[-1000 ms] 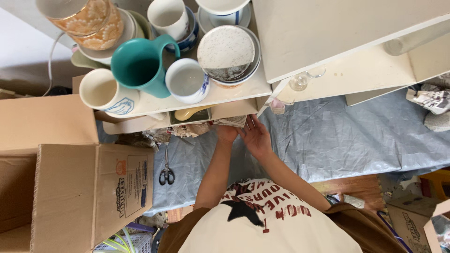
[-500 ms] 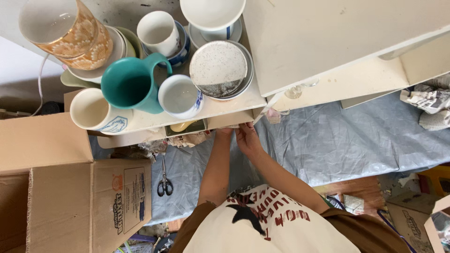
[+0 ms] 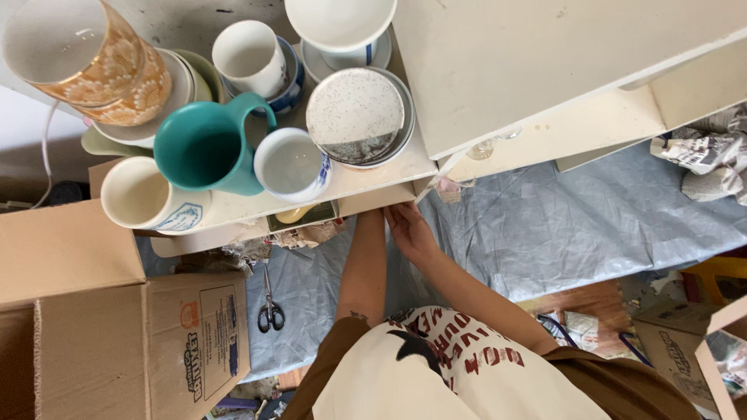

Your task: The person wraps ceramic cups and mugs in sheets of newspaper, crumpling paper around each piece, and places the wrapped pieces on a shelf and into a cardboard box. They handle each cup individually, tucking paper around it before setting it aside.

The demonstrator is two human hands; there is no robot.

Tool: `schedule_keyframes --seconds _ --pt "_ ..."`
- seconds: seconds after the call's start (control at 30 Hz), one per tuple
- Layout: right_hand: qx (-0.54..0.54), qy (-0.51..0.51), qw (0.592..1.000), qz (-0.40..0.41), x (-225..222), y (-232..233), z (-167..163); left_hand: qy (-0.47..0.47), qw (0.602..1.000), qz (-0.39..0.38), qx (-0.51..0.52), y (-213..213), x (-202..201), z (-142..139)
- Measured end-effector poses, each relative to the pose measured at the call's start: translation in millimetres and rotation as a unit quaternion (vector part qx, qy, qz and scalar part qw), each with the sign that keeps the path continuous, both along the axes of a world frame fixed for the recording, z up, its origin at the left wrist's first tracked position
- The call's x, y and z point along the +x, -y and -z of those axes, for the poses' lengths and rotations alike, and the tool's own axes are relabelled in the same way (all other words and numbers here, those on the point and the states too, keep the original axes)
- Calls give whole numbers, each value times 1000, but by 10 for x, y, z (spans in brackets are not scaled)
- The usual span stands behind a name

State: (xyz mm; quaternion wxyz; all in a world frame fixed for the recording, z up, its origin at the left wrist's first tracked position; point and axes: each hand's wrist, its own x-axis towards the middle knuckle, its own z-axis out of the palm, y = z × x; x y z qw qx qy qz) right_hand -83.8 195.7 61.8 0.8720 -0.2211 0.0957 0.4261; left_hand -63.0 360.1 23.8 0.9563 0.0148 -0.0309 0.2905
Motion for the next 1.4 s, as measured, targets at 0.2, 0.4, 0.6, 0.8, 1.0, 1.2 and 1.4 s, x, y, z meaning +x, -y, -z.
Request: schedule_keyframes --seconds 0.2,0.4,0.6,0.8,1.0,1.2,1.4 --pt "26 24 998 -47 37 81 -28 -91 995 7 46 101 -308 86" --pt "-33 7 994 -106 -146 404 -72 -204 976 34 73 608 -989 282" --pt "-89 -35 984 -149 -225 923 58 -318 940 49 114 865 -1302 353" --pt "-85 -45 989 -116 5 1512 131 -391 895 121 175 1138 -1308 329" --pt "-97 -42 994 -42 661 2474 51 -476 780 207 349 2149 -666 150" --pt "-101 -60 991 66 1549 3790 46 -428 730 301 440 3367 125 -188" --pt "-108 -47 981 154 2499 5077 92 -412 711 310 478 4211 1001 -269"
